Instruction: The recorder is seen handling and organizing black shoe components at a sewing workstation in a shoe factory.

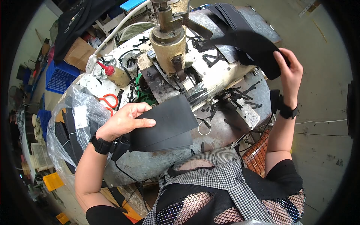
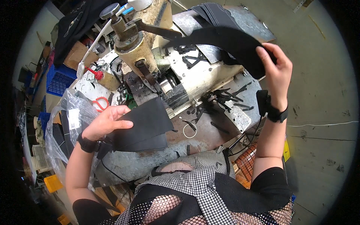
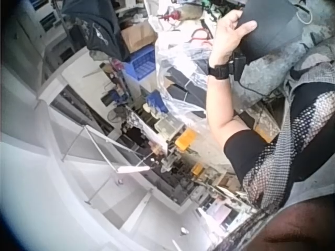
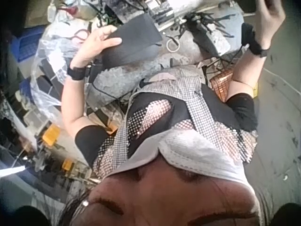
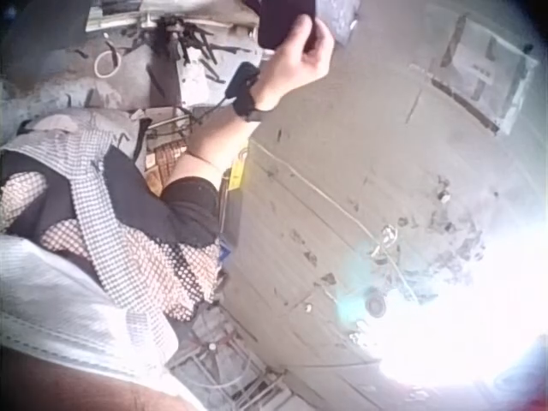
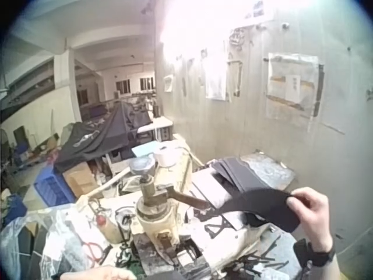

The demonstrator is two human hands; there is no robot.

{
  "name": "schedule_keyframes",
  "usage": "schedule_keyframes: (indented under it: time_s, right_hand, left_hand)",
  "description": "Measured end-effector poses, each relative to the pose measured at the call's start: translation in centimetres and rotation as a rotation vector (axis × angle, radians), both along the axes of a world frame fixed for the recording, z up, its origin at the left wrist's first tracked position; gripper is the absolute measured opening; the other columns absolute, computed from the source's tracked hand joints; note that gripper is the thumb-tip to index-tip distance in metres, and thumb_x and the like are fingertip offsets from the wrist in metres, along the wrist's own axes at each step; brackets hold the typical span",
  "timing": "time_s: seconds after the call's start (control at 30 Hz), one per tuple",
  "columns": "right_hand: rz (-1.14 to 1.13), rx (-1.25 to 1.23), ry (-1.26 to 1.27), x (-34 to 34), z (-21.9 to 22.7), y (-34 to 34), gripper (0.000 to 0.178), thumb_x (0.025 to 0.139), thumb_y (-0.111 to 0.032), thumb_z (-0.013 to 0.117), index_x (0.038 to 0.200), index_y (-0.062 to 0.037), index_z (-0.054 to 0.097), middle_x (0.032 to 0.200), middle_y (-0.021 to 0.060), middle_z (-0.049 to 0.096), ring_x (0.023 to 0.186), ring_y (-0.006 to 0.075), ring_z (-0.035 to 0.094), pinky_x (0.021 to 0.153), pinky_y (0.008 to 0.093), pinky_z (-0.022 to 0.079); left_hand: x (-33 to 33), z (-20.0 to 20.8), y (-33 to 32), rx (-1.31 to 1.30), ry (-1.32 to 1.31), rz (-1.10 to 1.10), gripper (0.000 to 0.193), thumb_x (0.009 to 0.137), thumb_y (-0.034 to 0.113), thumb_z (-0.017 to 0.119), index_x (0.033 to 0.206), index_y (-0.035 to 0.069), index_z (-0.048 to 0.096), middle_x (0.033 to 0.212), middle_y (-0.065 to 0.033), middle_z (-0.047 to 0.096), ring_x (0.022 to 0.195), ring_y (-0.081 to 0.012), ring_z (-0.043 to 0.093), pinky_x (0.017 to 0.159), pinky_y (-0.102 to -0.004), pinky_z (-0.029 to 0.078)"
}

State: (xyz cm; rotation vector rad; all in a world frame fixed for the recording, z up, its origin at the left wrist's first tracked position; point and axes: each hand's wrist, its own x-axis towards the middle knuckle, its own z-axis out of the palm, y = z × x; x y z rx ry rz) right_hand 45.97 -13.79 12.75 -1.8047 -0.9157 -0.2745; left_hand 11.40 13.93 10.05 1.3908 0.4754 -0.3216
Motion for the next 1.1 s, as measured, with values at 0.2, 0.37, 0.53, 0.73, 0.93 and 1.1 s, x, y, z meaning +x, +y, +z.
schedule_keyframes:
  time_s: [0.2, 0.37, 0.53, 0.73, 0.93, 1.1]
  right_hand:
    - [-0.351, -0.199, -0.118, 1.9, -2.0, 2.0, 0.028, 0.082, -0.021, 0.068, 0.101, -0.0021, 0.064, 0.090, 0.0044, 0.066, 0.076, 0.0149, 0.059, 0.067, 0.0273, 0.045]
    - [0.388, -0.258, -0.440, -7.7, -4.7, 3.7, 0.042, 0.066, -0.009, 0.071, 0.107, -0.0089, 0.061, 0.109, 0.0132, 0.057, 0.102, 0.0297, 0.052, 0.090, 0.0405, 0.042]
    - [0.315, -0.140, -0.716, -8.2, -5.1, 5.5, 0.033, 0.059, -0.001, 0.067, 0.090, -0.0091, 0.067, 0.094, 0.0062, 0.062, 0.096, 0.0261, 0.058, 0.090, 0.0417, 0.043]
    - [0.112, -0.301, -0.424, -1.8, 1.1, 0.0, 0.016, 0.073, -0.002, 0.069, 0.088, -0.0076, 0.067, 0.078, 0.0064, 0.064, 0.082, 0.0211, 0.060, 0.093, 0.0376, 0.038]
    - [0.077, -0.083, 0.460, 2.3, 0.2, -0.2, 0.020, 0.082, -0.015, 0.067, 0.094, 0.0015, 0.065, 0.079, -0.0007, 0.062, 0.071, 0.0057, 0.054, 0.067, 0.0202, 0.043]
    - [-0.100, -0.222, 0.351, 2.6, -2.0, -0.2, 0.019, 0.079, -0.017, 0.070, 0.091, -0.0030, 0.063, 0.074, -0.0015, 0.058, 0.069, 0.0066, 0.051, 0.066, 0.0223, 0.043]
  left_hand:
    - [-0.2, -0.1, 0.3, 0.061, 0.027, -0.016, 0.017, 0.086, 0.014, 0.065, 0.096, 0.000, 0.061, 0.088, 0.0019, 0.064, 0.077, -0.0029, 0.056, 0.072, -0.0202, 0.047]
    - [1.6, -0.8, 0.1, 0.061, 0.062, -0.048, 0.019, 0.087, 0.013, 0.063, 0.100, -0.001, 0.059, 0.092, 0.0013, 0.063, 0.084, -0.0042, 0.056, 0.078, -0.0202, 0.045]
    - [3.2, -1.2, -0.4, 0.056, -0.038, -0.002, 0.017, 0.086, 0.010, 0.064, 0.099, 0.001, 0.059, 0.090, 0.0027, 0.062, 0.082, -0.0029, 0.055, 0.076, -0.0200, 0.045]
    - [1.2, 0.1, -0.4, 0.026, -0.002, -0.007, 0.031, 0.079, 0.003, 0.070, 0.106, 0.000, 0.055, 0.095, -0.0041, 0.064, 0.085, -0.0083, 0.059, 0.078, -0.0232, 0.047]
    - [-0.1, 0.0, -1.0, -0.038, 0.057, 0.012, 0.032, 0.080, -0.003, 0.066, 0.108, 0.000, 0.051, 0.097, -0.0091, 0.066, 0.086, -0.0116, 0.062, 0.078, -0.0253, 0.050]
    - [-0.6, -0.3, -1.3, -0.050, 0.077, 0.011, 0.031, 0.080, -0.003, 0.067, 0.107, 0.000, 0.052, 0.097, -0.0090, 0.066, 0.086, -0.0114, 0.062, 0.078, -0.0245, 0.049]
